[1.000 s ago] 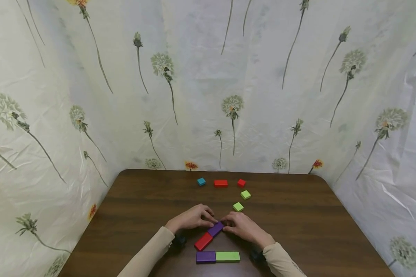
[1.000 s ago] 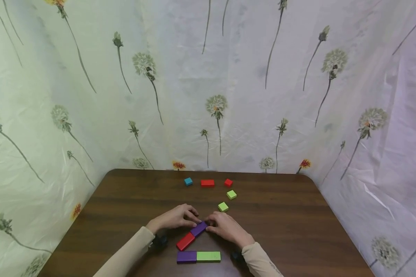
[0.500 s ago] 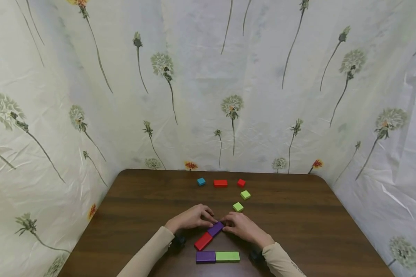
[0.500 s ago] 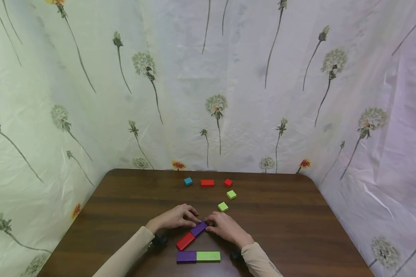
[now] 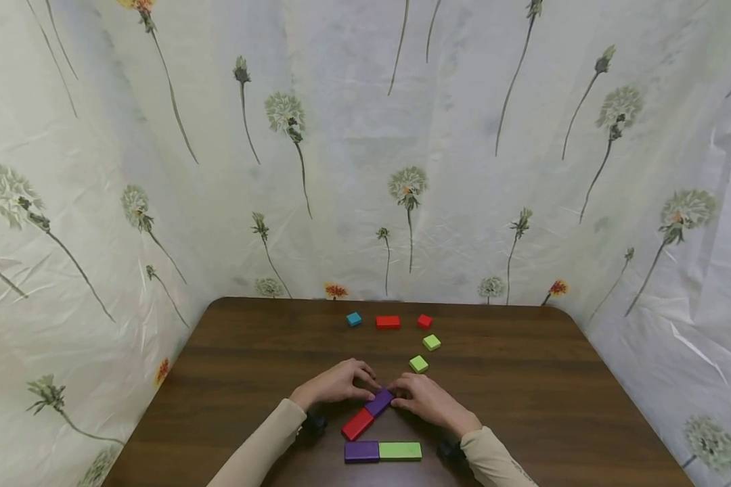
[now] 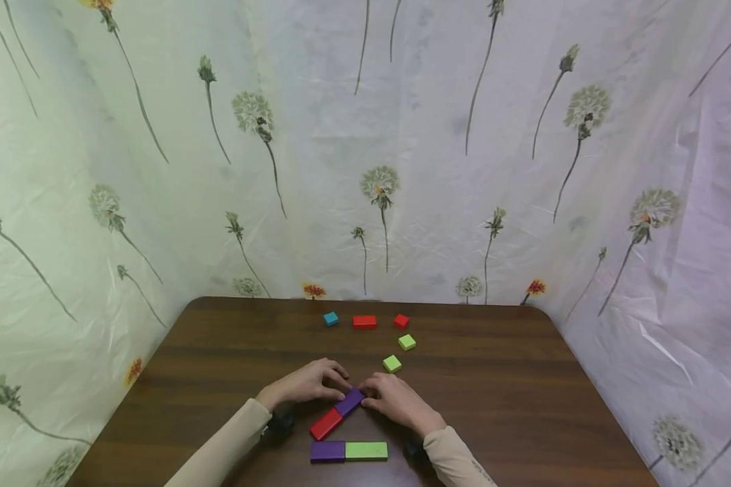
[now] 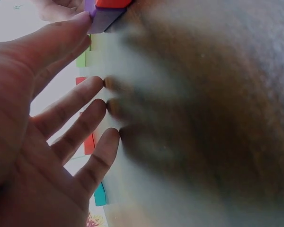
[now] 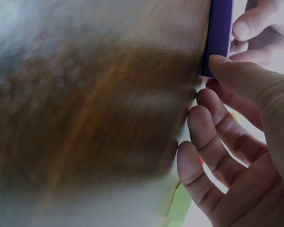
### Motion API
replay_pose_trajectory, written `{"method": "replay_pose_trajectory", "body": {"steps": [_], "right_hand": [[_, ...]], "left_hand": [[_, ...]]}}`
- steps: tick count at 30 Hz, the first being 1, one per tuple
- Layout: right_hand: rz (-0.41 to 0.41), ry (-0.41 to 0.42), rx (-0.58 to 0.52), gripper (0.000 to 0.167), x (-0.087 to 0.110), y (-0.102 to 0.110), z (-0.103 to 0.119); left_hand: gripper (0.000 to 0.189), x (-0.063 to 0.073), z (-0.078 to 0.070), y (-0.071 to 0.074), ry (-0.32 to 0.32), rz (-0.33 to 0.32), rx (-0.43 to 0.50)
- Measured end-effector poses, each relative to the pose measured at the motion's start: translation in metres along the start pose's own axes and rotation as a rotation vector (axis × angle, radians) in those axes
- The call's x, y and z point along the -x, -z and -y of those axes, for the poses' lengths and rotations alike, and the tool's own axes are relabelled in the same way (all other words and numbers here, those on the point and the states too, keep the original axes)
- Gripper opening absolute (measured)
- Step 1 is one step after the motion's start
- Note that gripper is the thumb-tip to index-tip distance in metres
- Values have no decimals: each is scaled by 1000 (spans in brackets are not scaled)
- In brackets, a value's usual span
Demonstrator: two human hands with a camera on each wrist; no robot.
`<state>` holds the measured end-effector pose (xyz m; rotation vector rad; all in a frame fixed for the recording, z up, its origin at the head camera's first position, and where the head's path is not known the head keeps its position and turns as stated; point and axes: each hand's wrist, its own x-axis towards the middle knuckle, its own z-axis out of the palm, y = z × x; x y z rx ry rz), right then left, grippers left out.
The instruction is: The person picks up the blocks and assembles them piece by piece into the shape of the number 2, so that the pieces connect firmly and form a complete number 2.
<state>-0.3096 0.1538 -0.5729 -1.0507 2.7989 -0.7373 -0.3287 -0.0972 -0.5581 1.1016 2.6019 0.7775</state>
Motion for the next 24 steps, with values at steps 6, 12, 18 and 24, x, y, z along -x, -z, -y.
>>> {"method": "replay_pose_trajectory", "body": {"steps": [6, 12, 18, 24], "right_hand": [[8, -7, -12, 25, 0, 0, 1], [6, 2, -14, 25, 0, 0, 0], [-7, 15, -17, 28, 2, 3, -2], [-6, -2, -33, 29, 7, 6, -7]], "left_hand": [[25, 1, 1, -2, 10, 0, 6], [25, 0, 1, 0, 10, 2, 14], [26, 1, 1, 2, 17, 6, 26], [28, 2, 1, 7, 27, 41, 46]]}}
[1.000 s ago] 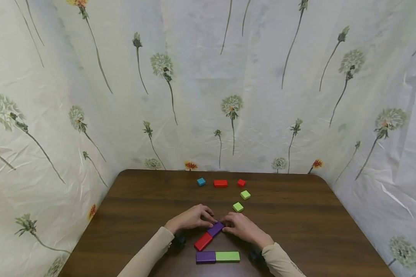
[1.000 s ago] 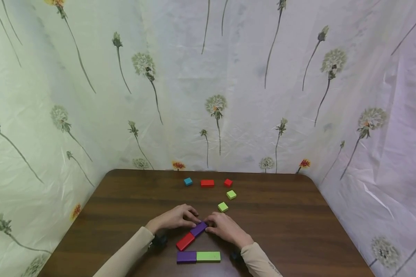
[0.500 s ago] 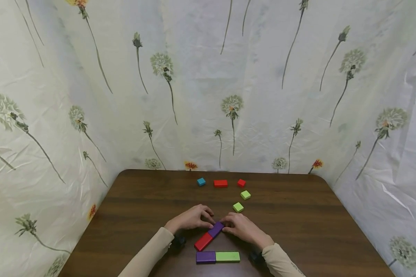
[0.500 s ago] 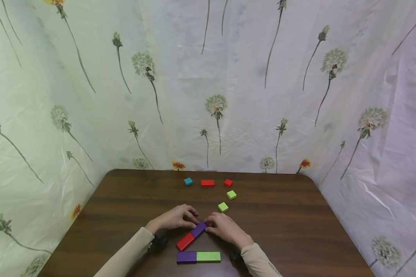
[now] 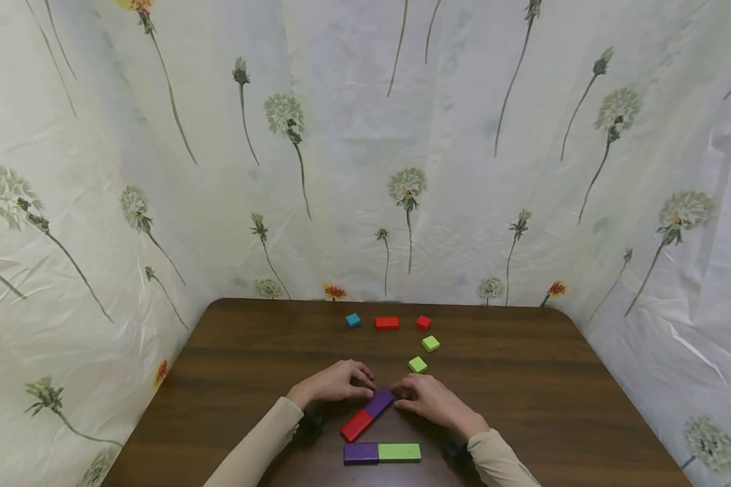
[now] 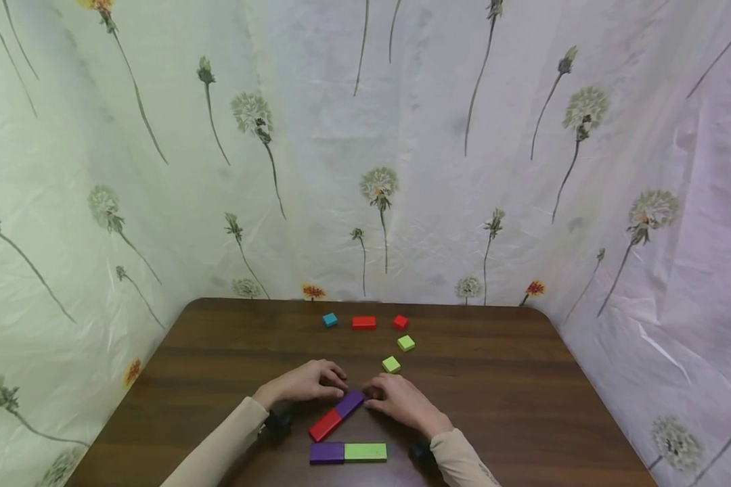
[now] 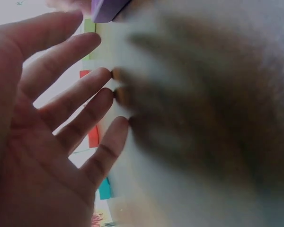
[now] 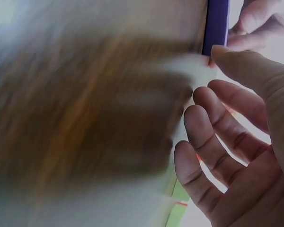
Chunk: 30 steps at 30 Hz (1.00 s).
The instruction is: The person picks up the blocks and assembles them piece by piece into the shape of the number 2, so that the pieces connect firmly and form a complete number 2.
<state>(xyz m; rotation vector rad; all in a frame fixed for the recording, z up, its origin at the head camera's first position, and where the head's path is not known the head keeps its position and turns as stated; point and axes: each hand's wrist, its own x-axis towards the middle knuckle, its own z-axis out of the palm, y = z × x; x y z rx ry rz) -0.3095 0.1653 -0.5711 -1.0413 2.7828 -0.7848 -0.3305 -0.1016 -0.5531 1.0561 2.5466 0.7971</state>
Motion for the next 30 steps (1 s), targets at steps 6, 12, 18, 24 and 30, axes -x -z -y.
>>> {"method": "replay_pose_trajectory", "body": {"steps": [6, 12, 18, 24, 30], "right_hand": [[-11, -23, -53, 28, 9, 5, -6], [-79, -41, -89, 26, 15, 11, -14], [-175, -9, -89, 25, 22, 20, -20], [-223, 12, -75, 26, 27, 27, -24], [-270, 12, -76, 29, 33, 29, -25]], "left_hand": [[30, -1, -1, 7, -32, 54, -5], [30, -4, 1, 12, -73, 43, 22], [29, -7, 1, 18, -32, 57, 81], [29, -11, -2, 21, -14, 40, 84], [29, -16, -2, 18, -33, 21, 73]]}}
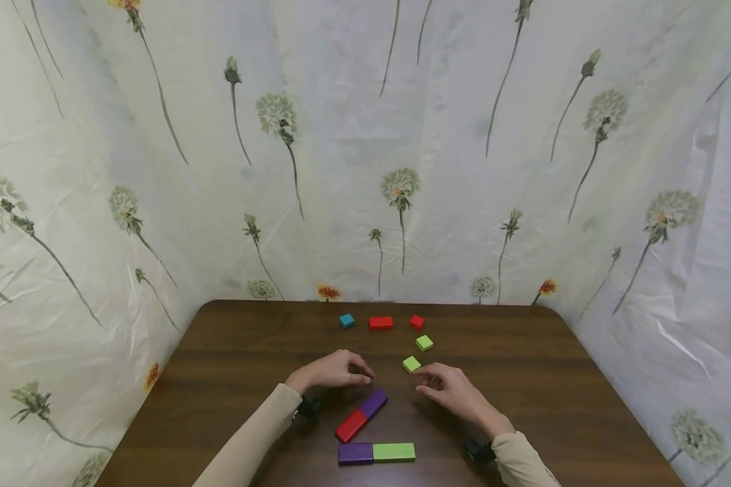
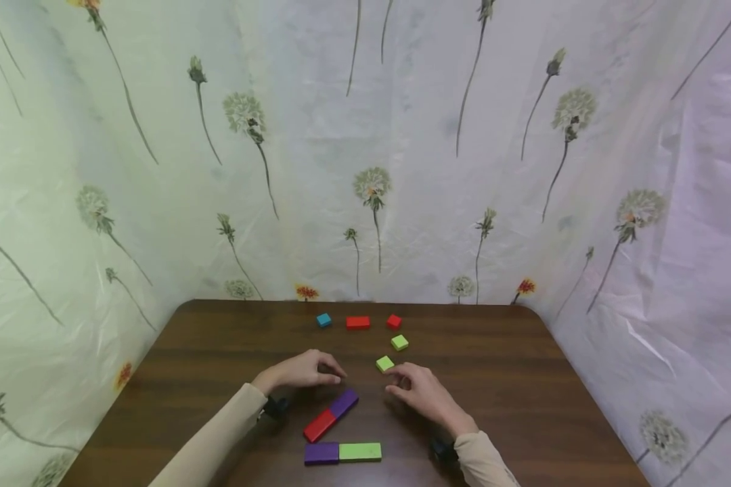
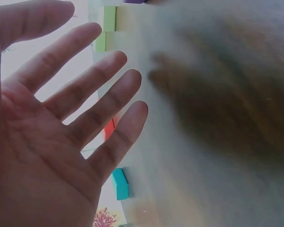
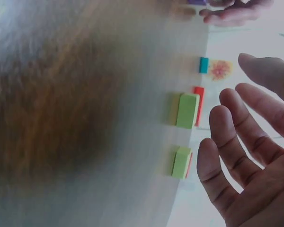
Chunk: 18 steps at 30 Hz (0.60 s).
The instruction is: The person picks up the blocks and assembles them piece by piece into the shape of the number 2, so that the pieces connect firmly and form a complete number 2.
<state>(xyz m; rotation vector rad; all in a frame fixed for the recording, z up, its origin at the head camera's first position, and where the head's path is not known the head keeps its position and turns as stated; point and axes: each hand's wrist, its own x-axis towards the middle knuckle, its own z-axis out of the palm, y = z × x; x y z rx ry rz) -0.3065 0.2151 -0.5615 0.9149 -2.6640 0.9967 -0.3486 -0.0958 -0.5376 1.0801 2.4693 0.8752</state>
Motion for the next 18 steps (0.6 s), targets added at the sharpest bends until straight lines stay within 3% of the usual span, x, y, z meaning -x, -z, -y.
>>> {"method": "replay_pose_trajectory", "body": {"steps": [18], "right_hand": [[-24, -70, -13, 30, 6, 13, 0]], "left_hand": [[33, -21, -11, 8, -20, 17, -29]]}}
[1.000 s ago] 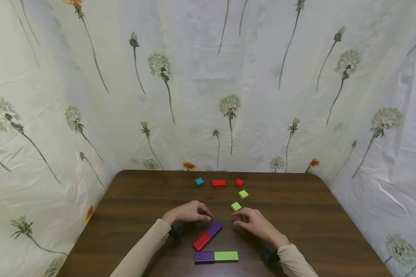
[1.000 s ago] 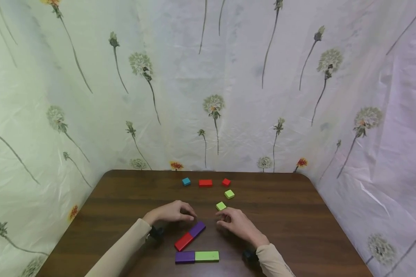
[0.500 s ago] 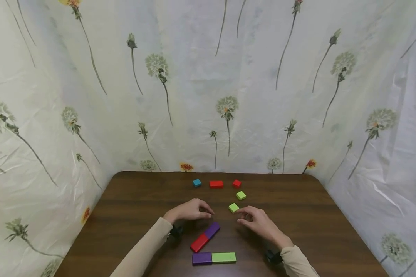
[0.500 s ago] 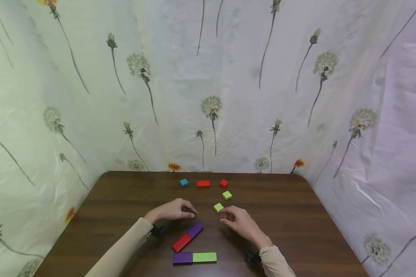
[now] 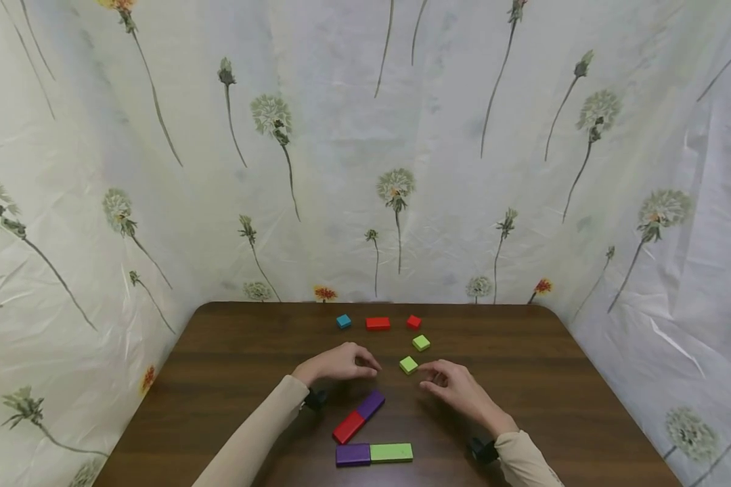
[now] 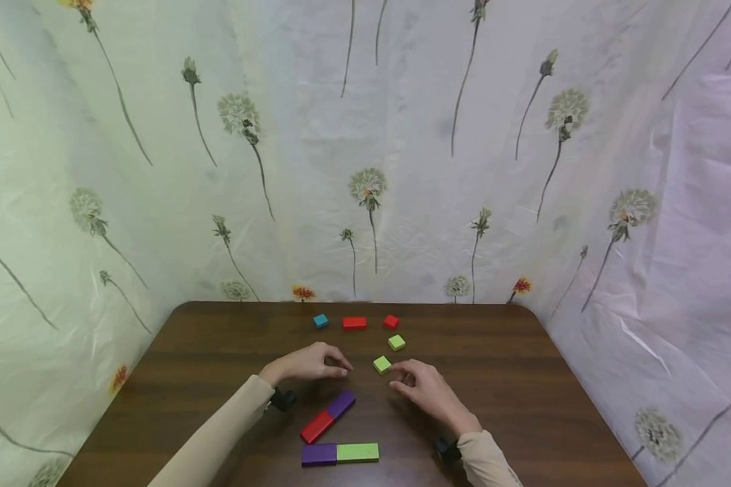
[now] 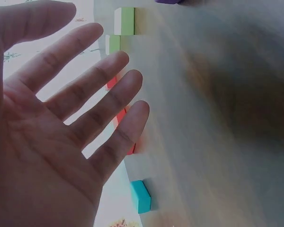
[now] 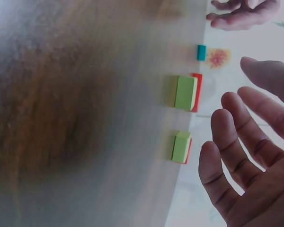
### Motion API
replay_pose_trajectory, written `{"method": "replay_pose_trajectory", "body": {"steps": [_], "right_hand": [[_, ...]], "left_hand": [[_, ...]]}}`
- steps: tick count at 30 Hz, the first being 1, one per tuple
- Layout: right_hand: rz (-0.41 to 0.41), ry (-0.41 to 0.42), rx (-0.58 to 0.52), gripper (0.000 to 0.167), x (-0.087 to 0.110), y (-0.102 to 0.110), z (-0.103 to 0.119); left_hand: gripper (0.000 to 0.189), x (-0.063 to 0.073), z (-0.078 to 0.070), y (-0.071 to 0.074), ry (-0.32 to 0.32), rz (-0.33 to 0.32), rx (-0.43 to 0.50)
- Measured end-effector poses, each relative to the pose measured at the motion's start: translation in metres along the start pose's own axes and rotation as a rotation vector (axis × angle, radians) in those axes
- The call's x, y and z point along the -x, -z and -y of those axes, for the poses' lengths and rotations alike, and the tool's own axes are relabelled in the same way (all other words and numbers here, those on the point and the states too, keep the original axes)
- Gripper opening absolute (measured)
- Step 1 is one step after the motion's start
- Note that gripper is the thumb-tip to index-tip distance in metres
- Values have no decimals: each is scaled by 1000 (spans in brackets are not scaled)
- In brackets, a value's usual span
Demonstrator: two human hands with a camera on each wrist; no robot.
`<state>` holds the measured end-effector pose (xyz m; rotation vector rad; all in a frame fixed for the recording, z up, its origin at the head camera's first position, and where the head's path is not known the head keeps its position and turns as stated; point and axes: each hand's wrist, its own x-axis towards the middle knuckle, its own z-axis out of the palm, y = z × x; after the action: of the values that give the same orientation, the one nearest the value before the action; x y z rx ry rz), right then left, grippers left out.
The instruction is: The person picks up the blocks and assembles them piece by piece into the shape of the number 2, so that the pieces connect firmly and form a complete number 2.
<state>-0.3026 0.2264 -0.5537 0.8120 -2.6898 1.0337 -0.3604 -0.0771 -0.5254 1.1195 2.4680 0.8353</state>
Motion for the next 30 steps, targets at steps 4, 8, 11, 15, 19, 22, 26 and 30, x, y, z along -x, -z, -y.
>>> {"method": "replay_pose_trajectory", "body": {"steps": [4, 8, 11, 15, 19, 22, 26, 30], "right_hand": [[11, -37, 1, 32, 1, 2, -2], [21, -55, 1, 31, 1, 3, -3], [19, -58, 2, 30, 0, 4, -4], [13, -67, 3, 31, 0, 5, -5], [16, -73, 8, 32, 0, 5, -7], [12, -76, 9, 32, 1, 6, -7], [3, -75, 5, 30, -1, 8, -6], [0, -88, 6, 31, -3, 10, -7]], "left_hand": [[32, -3, -1, 0, 5, 2, 14], [32, -6, -2, 1, -3, 5, 24], [32, -7, -3, 1, -10, 5, 26], [31, -9, -4, 2, -8, 6, 27], [30, -10, -5, 3, -5, 6, 29], [30, -11, -6, 3, -5, 8, 31], [30, -14, -7, 3, -10, 5, 18], [27, -18, -9, 4, -21, -3, -8]]}}
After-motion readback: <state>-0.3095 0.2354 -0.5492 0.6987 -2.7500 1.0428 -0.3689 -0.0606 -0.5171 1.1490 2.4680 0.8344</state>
